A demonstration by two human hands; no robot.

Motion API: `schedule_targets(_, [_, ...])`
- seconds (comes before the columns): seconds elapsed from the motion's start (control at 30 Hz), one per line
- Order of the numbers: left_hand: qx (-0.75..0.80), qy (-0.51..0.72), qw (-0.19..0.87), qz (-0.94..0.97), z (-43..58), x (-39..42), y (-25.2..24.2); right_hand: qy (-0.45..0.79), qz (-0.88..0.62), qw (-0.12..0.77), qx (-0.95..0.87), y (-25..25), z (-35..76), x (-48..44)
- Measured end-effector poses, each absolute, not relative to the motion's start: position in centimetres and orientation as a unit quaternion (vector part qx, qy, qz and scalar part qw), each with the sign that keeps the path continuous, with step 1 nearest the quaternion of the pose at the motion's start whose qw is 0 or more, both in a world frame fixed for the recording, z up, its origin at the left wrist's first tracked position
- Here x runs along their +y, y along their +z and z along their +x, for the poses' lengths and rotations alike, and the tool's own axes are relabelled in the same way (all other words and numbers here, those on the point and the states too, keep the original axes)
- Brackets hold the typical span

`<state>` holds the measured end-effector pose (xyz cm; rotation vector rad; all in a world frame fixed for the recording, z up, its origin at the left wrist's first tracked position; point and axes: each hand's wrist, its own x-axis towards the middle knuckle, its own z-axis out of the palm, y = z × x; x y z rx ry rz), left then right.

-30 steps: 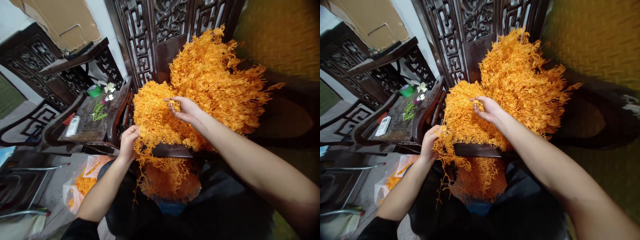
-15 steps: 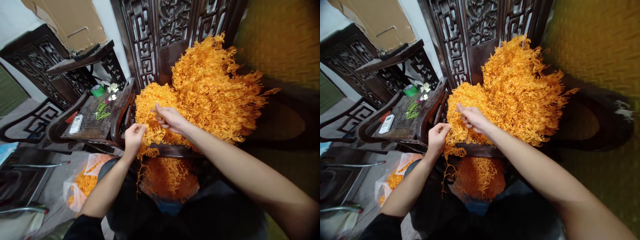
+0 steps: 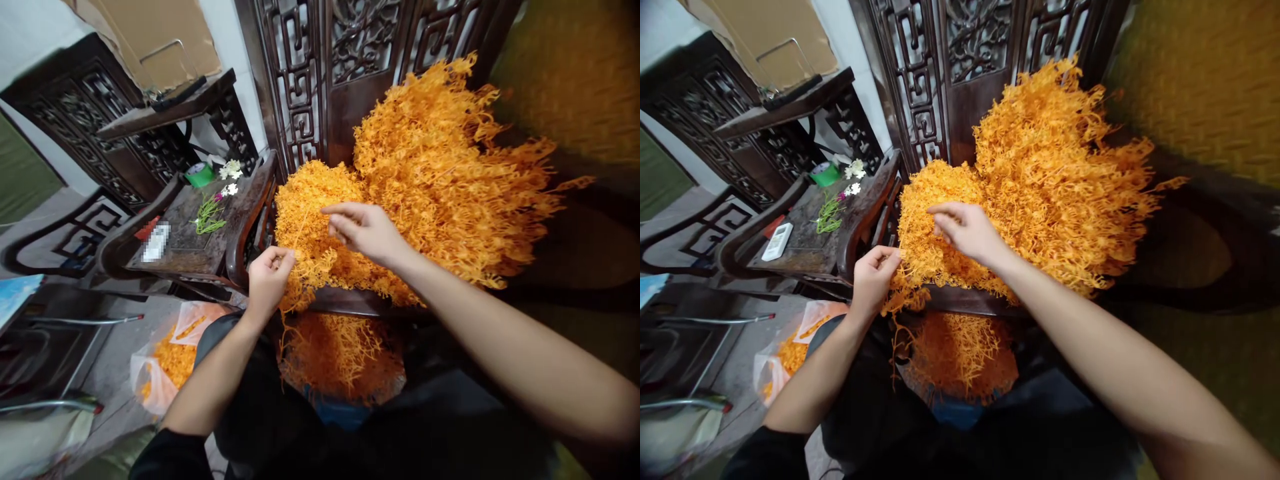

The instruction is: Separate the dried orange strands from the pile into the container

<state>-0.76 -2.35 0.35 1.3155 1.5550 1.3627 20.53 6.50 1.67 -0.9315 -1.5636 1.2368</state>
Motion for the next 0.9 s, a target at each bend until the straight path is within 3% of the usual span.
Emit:
schedule_targets(0.23, [0.58, 0.507, 0.318, 0.553, 0.1, -2.4, 0.8, 0.338, -0.341, 0.271, -0.834, 2.8, 18.0, 3.7])
schedule_targets(0.5, [0.526, 0.522, 0.448, 0.499, 0.0, -1.2, 0.6, 0.382, -0.35, 0.341, -0.784, 1.6, 20.0, 6.4])
schedule_targets(0.7, [0.548, 0.507, 0.473, 0.467, 0.1, -0.1, 0.9, 0.278, -0.314, 0.346, -0.839, 0.7, 21.7, 9.3])
schedule_targets(0.83, [0.561, 0.533, 0.463, 0.432, -1.5, -0.8, 1.2, 0.192, -0.439, 0.413, -0.775, 0.6, 26.1, 11.2])
schedule_targets(0.9, [0.553, 0.549, 0.474, 0.409, -2.1, -1.0, 1.5, 0.244, -0.511, 0.422, -0.708, 0.7, 27.6, 11.1])
